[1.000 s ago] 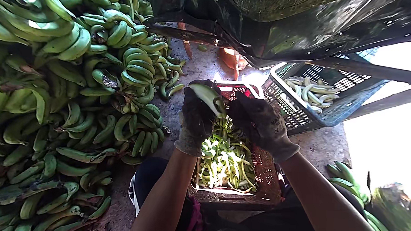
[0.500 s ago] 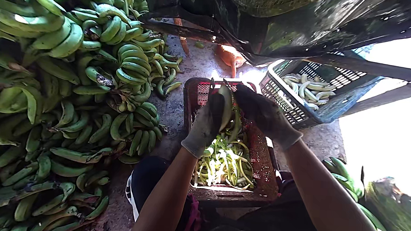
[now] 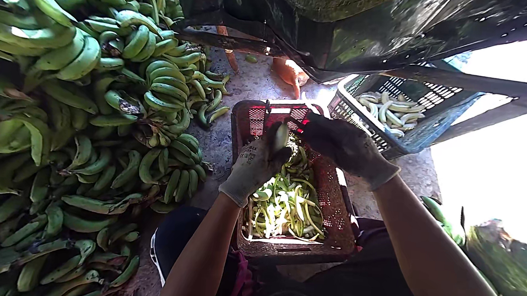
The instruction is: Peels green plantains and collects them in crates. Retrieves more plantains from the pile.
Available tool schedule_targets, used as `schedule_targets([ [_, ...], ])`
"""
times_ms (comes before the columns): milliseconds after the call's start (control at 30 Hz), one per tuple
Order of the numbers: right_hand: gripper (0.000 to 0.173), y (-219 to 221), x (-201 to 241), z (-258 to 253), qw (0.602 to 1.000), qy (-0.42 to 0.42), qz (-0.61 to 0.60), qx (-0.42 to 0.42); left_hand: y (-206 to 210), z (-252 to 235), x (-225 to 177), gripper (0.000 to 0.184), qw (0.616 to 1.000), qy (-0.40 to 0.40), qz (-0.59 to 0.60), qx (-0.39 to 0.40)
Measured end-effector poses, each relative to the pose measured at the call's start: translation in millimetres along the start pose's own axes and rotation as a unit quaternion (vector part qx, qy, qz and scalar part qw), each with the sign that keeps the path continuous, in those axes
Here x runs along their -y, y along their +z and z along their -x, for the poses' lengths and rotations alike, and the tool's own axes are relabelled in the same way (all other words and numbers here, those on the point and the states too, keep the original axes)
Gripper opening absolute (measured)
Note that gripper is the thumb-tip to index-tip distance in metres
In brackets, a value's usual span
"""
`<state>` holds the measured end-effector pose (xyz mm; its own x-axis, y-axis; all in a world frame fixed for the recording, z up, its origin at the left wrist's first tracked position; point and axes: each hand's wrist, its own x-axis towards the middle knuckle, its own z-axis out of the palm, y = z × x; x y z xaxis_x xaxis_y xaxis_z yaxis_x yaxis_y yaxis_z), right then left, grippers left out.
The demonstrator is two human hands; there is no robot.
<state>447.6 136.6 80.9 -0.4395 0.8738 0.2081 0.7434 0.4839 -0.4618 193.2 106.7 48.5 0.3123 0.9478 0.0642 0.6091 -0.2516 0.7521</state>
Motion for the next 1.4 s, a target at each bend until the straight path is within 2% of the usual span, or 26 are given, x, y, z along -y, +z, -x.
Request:
schedule_targets([
  [67,0.043,-3.2,2.7,-2.9,0.995,0.061,0.037,0.064,3.5,3.7,-0.3,0.06,0.995,0.078,-0.054,0.018],
  [100,0.039,-2.2,-1.4,-6.1,0.987,0.113,0.051,0.106,5.9,5.8,-1.8,0.061,0.995,0.09,-0.042,0.031],
  [133,0.043,0.0,-8.3,-7.6,0.978,0.153,0.043,0.132,5.2,7.4,-4.8,0.061,0.997,0.065,0.0,0.051],
  [200,0.047,4.3,-15.5,-3.4,0.981,0.158,-0.002,0.108,2.8,6.4,-5.7,0.053,0.988,-0.014,0.147,0.043],
  [267,0.041,6.4,-1.5,3.4,0.995,0.071,-0.054,0.035,-1.3,9.5,-3.6,0.048,0.945,-0.088,0.315,0.013],
  [300,0.045,9.5,9.0,7.2,0.998,0.026,-0.062,0.011,-3.8,11.4,-1.4,0.049,0.917,-0.11,0.383,0.0],
  [367,0.054,20.7,21.4,13.1,0.997,-0.076,-0.012,-0.032,-4.2,13.8,0.6,0.041,0.889,-0.12,0.441,-0.047],
  [433,0.062,31.2,23.0,17.5,0.987,-0.151,0.043,-0.043,-3.5,12.4,2.0,0.043,0.867,-0.114,0.48,-0.07],
  [500,0.063,32.8,25.2,19.9,0.976,-0.195,0.082,-0.055,-4.5,6.6,0.1,0.048,0.817,-0.119,0.559,-0.077],
  [567,0.058,29.9,26.9,20.1,0.968,-0.212,0.114,-0.079,-8.8,-0.2,-1.4,0.05,0.755,-0.12,0.64,-0.069],
  [600,0.056,28.4,27.9,19.8,0.966,-0.21,0.127,-0.087,-9.9,-2.4,-1.7,0.048,0.738,-0.114,0.661,-0.075],
  [633,0.054,27.8,29.2,20.6,0.966,-0.198,0.138,-0.089,-9.2,1.4,0.2,0.045,0.75,-0.108,0.647,-0.082],
  [700,0.054,29.4,34.3,21.3,0.973,-0.16,0.138,-0.095,-4.3,14.7,-0.5,0.042,0.821,-0.115,0.548,-0.107],
  [767,0.057,27.7,43.2,19.7,0.989,-0.085,0.095,-0.08,1.9,23.6,-11.4,0.03,0.889,-0.092,0.431,-0.127],
  [800,0.055,23.1,46.9,16.9,0.997,-0.025,0.054,-0.052,3.4,26.3,-15.8,0.035,0.914,-0.066,0.384,-0.115],
  [833,0.05,16.8,47.2,12.8,0.999,0.044,0.005,-0.017,4.9,26.8,-17.9,0.041,0.926,-0.051,0.36,-0.097],
  [900,0.041,5.6,36.2,1.2,0.977,0.184,-0.094,0.057,4.6,24.2,-18.5,0.044,0.932,-0.035,0.356,-0.057],
  [967,0.053,9.6,12.2,-6.3,0.945,0.271,-0.148,0.109,-0.2,21.1,-14.4,0.044,0.898,-0.042,0.437,-0.021],
  [1000,0.05,12.9,6.0,-4.4,0.949,0.258,-0.151,0.104,-3.1,18.5,-9.9,0.043,0.866,-0.054,0.497,-0.014],
  [1067,0.038,16.3,7.7,5.8,0.982,0.127,-0.12,0.073,-8.8,15.3,0.9,0.044,0.809,-0.09,0.581,-0.024],
  [1133,0.05,20.5,19.0,13.9,0.996,-0.034,-0.066,0.041,-14.2,17.2,11.8,0.048,0.783,-0.107,0.611,-0.038],
  [1200,0.06,25.8,25.1,19.7,0.99,-0.143,-0.011,0.002,-16.0,17.2,12.1,0.046,0.769,-0.113,0.629,-0.034],
  [1267,0.059,26.5,28.9,21.2,0.984,-0.176,0.026,-0.018,-14.9,16.4,1.8,0.044,0.783,-0.151,0.6,-0.06],
  [1333,0.057,24.4,31.4,20.6,0.985,-0.164,0.041,-0.016,-11.0,21.1,-3.5,0.042,0.837,-0.141,0.523,-0.08],
  [1400,0.057,22.8,31.9,16.9,0.991,-0.128,0.037,-0.015,-9.3,27.5,-8.3,0.04,0.897,-0.091,0.428,-0.07],
])
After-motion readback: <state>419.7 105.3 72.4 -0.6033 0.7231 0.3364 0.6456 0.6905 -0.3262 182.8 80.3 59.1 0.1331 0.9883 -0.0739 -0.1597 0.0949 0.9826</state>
